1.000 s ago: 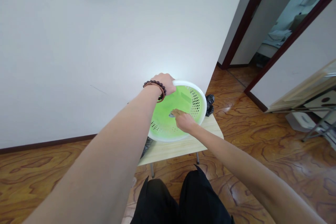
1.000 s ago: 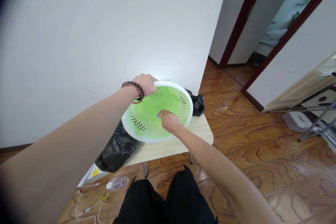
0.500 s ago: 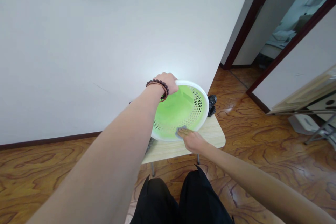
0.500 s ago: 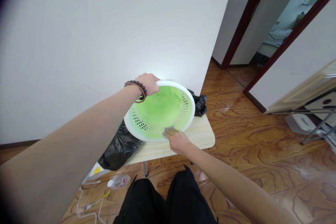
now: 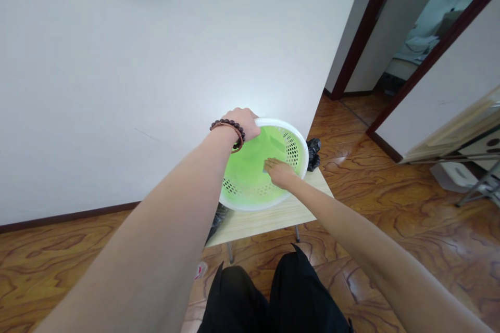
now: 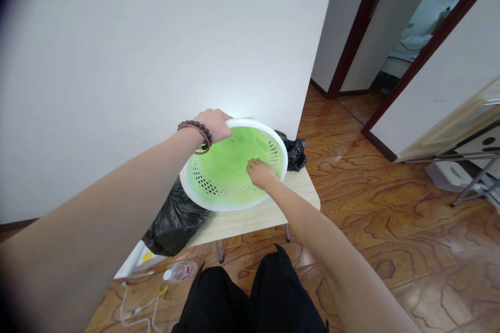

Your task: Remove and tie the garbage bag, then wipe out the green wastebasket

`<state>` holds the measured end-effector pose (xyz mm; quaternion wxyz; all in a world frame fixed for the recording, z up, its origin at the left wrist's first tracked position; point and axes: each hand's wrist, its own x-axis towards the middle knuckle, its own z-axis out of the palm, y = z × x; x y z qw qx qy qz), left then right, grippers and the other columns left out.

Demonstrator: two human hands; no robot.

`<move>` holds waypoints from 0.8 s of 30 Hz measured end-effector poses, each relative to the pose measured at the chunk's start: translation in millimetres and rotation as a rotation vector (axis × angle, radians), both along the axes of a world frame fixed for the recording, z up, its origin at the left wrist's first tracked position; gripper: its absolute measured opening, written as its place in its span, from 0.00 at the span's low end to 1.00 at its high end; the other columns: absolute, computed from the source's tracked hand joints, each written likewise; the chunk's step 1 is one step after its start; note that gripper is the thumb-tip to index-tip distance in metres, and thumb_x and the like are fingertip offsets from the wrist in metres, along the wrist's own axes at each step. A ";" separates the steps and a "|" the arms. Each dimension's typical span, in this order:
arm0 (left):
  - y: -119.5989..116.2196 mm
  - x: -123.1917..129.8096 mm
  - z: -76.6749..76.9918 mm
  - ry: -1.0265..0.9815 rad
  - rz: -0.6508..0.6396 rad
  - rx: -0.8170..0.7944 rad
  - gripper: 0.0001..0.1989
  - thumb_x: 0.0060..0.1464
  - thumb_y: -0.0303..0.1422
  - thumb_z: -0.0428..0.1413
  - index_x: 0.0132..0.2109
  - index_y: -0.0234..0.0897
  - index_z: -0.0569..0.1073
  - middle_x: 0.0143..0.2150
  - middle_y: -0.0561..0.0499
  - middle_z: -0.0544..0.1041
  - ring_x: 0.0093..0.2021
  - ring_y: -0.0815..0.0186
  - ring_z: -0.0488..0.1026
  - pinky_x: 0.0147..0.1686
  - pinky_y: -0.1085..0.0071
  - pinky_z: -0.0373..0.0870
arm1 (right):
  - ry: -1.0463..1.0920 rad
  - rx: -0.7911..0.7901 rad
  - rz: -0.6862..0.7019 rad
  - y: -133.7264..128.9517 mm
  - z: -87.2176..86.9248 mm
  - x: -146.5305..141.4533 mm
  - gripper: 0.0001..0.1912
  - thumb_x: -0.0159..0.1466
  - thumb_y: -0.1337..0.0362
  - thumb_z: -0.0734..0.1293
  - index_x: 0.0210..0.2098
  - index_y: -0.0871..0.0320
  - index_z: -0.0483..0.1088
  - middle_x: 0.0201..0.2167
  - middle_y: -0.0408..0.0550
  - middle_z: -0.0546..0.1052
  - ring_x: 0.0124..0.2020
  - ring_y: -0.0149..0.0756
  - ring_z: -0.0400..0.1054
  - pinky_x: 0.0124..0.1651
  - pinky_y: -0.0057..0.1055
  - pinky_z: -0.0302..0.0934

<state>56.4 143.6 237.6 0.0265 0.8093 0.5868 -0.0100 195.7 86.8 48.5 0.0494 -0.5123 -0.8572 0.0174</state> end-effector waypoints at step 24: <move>0.9 -0.4 -0.1 0.003 0.007 0.001 0.24 0.43 0.38 0.53 0.51 0.49 0.75 0.39 0.47 0.78 0.40 0.58 0.74 0.38 0.69 0.69 | 0.310 -0.070 -0.140 -48.6 12.9 -17.0 0.28 0.60 0.77 0.53 0.60 0.65 0.58 0.59 0.57 0.65 0.59 0.38 0.57 0.59 0.35 0.55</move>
